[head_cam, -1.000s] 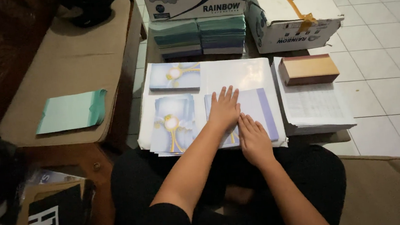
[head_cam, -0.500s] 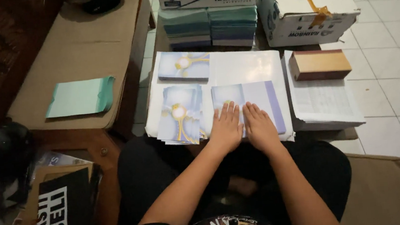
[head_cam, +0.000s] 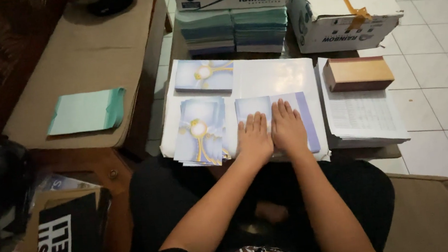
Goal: The person folds paper sheets by hand and inserts a card into each one before placing them on a stack.
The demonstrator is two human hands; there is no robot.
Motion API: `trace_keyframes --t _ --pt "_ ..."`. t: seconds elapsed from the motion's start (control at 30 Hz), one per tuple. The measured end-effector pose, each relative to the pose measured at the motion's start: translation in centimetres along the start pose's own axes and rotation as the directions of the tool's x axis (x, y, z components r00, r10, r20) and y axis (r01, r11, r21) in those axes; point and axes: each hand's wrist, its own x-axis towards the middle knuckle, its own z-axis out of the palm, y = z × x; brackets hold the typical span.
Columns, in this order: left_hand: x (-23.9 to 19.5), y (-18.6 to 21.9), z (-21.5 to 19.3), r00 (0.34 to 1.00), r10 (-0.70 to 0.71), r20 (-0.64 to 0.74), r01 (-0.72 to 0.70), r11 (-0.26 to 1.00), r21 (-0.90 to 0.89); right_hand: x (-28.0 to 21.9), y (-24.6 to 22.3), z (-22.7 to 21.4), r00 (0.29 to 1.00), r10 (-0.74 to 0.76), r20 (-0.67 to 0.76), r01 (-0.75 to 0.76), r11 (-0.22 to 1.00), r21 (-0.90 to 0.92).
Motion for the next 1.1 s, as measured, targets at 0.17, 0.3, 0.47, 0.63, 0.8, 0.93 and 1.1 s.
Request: trace_keyframes --t 0.17,0.3,0.47,0.63,0.8,0.93,1.1 --pt "4.7 -0.1 -2.0 0.999 0.002 -0.048 -0.002 1.0 -0.002 -5.5 -1.4 -3.5 0.999 0.014 0.051 -0.015 0.999 0.028" --pt "8.5 -0.1 -1.9 0.998 0.022 -0.06 -0.022 1.0 0.003 -6.4 -0.6 -3.5 0.997 -0.023 0.073 0.022 1.0 0.023" --pt "4.9 0.4 -3.3 0.982 0.157 -0.102 -0.151 0.986 0.068 -4.1 3.7 -3.5 0.983 0.058 0.174 -0.123 0.913 0.389" --pt "-3.2 -1.3 -2.3 0.916 0.394 -0.072 -0.388 0.918 0.082 -4.2 4.9 -3.7 0.949 0.146 0.28 -0.282 0.788 0.546" --pt "-7.3 -2.8 -0.7 0.845 0.532 -0.052 -0.532 0.847 0.0 -5.0 3.2 -3.4 0.996 -0.043 0.075 0.008 0.909 0.417" --pt "-10.2 -4.1 -7.1 0.682 0.474 -0.557 -0.505 0.856 0.111 -5.0 3.6 -2.5 0.993 -0.103 0.05 0.078 0.93 0.359" --pt "-9.5 -11.4 -6.6 0.636 0.271 -0.723 -0.249 0.958 0.141 -5.2 3.9 -2.5 0.991 -0.128 0.027 0.109 0.926 0.361"
